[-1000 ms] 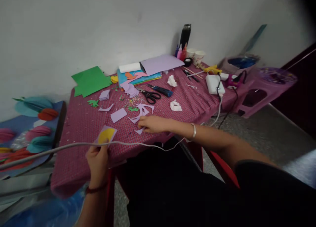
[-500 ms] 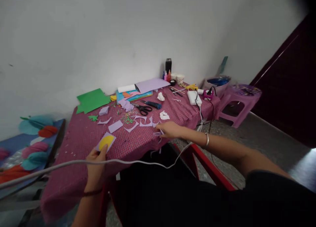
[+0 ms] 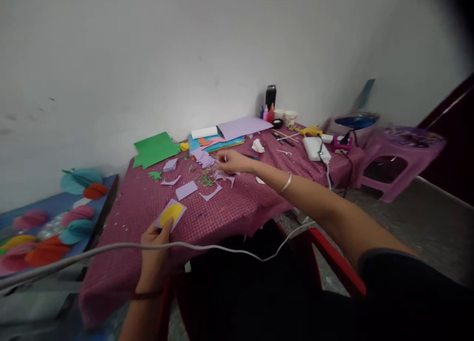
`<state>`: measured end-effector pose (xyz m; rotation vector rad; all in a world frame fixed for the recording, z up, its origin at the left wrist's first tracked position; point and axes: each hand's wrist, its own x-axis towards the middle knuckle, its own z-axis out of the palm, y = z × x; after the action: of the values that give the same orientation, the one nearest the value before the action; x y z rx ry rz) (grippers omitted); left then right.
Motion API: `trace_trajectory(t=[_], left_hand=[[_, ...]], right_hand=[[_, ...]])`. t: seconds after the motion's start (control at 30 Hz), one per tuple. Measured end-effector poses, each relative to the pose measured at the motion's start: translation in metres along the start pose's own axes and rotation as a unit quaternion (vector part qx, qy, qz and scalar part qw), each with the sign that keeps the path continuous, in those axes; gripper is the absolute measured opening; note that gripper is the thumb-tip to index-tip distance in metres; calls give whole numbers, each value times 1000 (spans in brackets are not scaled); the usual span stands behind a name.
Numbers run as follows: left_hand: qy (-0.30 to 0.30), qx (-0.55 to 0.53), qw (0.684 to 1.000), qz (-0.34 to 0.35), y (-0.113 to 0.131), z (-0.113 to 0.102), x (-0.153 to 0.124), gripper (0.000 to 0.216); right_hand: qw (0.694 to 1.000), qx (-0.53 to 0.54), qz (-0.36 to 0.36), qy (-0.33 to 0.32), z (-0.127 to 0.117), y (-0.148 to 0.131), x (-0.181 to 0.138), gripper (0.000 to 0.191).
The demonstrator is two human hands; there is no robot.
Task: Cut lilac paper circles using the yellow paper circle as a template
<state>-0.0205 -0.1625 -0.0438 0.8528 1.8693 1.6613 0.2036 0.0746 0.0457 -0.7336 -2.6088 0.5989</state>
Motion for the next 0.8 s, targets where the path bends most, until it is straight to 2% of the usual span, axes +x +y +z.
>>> trace_trajectory(t=[0.1, 0.2, 0.3, 0.37, 0.43, 0.57, 0.8], left_hand=[[-34, 22, 999, 23, 4, -5, 6, 36], [-86, 61, 994, 39, 18, -6, 20, 35], [-152, 91, 982, 72, 32, 6, 38, 28], [-185, 102, 973, 90, 34, 18, 48, 23], [-206, 108, 968, 99, 31, 29, 55, 20], [-233, 110, 961, 99, 18, 38, 58, 25], [-233, 146, 956, 107, 11, 21, 50, 23]], right_hand=[[999, 6, -8, 48, 14, -19, 38, 38], [997, -12, -67, 45, 35, -38, 41, 45], [987, 75, -136, -46, 52, -46, 25, 37], [970, 166, -135, -113, 57, -42, 14, 35], [957, 224, -121, -137, 61, -33, 7, 32], [956, 257, -102, -95, 76, -24, 5, 20], [963, 250, -97, -23, 113, -39, 7, 13]])
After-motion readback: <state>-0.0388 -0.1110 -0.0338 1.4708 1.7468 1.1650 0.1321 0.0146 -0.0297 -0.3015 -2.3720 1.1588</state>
